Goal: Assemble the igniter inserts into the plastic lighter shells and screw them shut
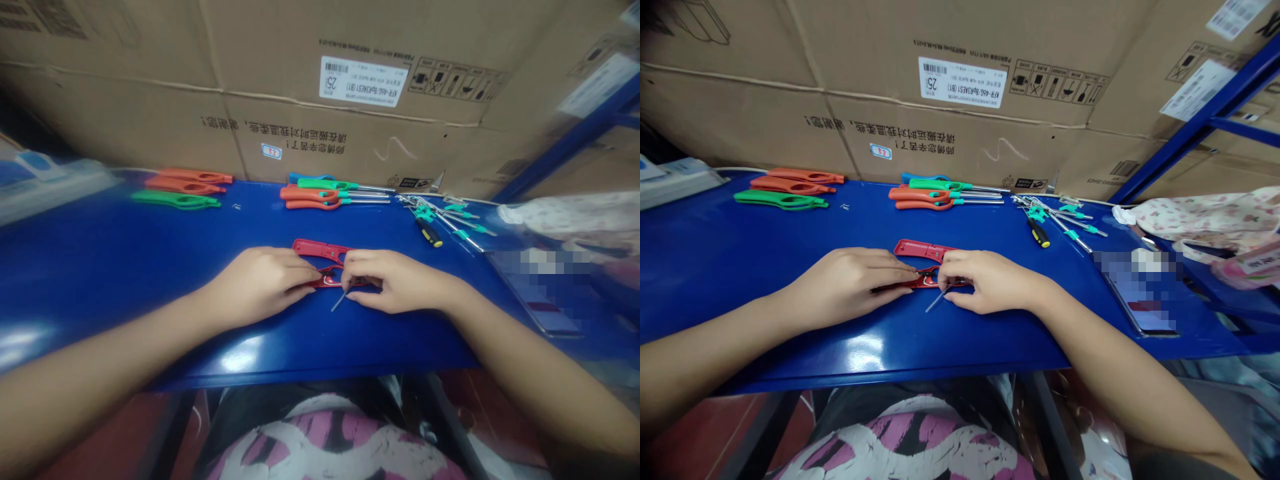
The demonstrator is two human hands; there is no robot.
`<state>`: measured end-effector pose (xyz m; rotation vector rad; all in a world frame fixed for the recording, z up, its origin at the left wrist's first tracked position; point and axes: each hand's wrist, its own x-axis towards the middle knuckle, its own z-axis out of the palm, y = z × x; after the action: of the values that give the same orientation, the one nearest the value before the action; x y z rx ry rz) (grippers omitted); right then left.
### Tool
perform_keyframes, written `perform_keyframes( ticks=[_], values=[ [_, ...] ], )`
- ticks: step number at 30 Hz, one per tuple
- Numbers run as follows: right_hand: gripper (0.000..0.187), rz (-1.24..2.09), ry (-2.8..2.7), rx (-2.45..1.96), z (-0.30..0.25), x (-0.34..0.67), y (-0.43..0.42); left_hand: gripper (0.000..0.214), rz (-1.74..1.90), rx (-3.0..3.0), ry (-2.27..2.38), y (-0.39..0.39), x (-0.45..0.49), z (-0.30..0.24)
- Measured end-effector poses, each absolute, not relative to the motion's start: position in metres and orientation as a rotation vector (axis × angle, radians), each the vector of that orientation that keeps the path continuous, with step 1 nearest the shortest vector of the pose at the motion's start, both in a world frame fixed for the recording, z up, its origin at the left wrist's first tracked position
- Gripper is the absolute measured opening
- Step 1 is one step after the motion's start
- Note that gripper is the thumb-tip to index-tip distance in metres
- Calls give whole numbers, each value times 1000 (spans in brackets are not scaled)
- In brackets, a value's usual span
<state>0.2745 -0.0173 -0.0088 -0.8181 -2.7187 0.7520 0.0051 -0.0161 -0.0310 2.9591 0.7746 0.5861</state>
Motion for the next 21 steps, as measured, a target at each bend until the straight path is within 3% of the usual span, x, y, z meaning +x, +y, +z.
perform_keyframes(
  ticks=[8, 14, 18, 21],
  values=[
    [12, 792, -2553, -801, -10, 274, -15, 27, 538, 3068, 709, -18, 4, -29],
    [15, 371, -2363, -1076, -16, 281, 1, 30, 473, 3146, 662, -18, 3, -29],
    [17, -31, -2238, -1501, -12, 308, 20, 30, 526, 3072, 708, -15, 2, -30],
    [22, -151, -2069, -1813, -6, 335, 36, 30, 530, 3056, 729, -15, 1, -29]
  ],
)
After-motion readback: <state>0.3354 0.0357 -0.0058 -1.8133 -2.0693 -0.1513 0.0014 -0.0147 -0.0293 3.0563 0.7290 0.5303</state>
